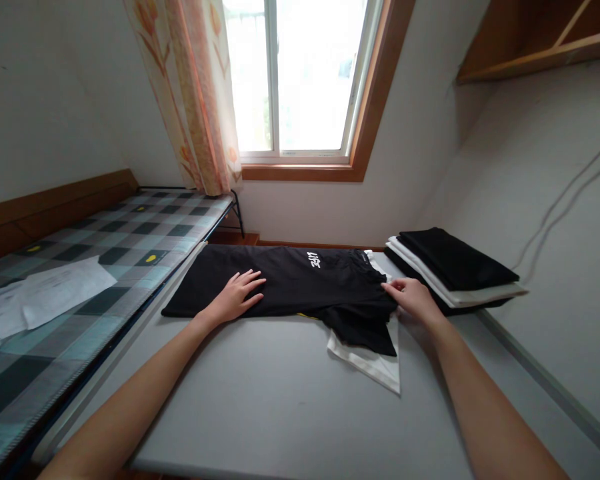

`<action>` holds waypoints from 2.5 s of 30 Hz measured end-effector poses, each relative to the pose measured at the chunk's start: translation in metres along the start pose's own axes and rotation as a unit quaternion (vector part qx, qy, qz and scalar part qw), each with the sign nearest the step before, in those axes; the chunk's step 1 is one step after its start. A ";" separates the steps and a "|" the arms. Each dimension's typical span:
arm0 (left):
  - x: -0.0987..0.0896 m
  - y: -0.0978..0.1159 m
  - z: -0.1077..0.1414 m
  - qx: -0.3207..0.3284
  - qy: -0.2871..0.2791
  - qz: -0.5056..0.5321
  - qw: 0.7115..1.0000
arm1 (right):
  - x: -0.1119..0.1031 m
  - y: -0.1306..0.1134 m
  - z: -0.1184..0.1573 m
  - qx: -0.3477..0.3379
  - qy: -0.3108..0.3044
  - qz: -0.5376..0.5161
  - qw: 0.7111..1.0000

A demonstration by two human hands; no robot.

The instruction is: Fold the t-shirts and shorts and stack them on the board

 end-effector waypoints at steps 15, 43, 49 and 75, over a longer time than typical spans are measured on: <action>0.011 -0.004 0.000 -0.007 -0.033 -0.006 0.999 | 0.092 -0.123 0.084 -0.241 -0.295 0.008 0.924; -0.002 0.083 -0.036 0.090 -0.018 0.191 0.977 | 0.080 -0.108 0.073 -0.144 -0.359 -0.119 0.915; 0.012 0.174 -0.069 0.191 -0.124 0.242 0.943 | 0.076 -0.097 0.075 -0.103 -0.424 -0.157 0.886; 0.024 0.202 -0.090 0.229 -0.095 0.161 0.955 | 0.006 -0.024 0.031 -0.033 -0.275 -0.211 0.937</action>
Point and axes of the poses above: each hand's wrist, its own z-axis away from the middle knuckle, its own x-axis out of the palm, y = z × x, the point moved 9 cm from there along -z, towards the middle knuckle, and after that the axes turned 4 degrees about x, right-handed, at the moved point
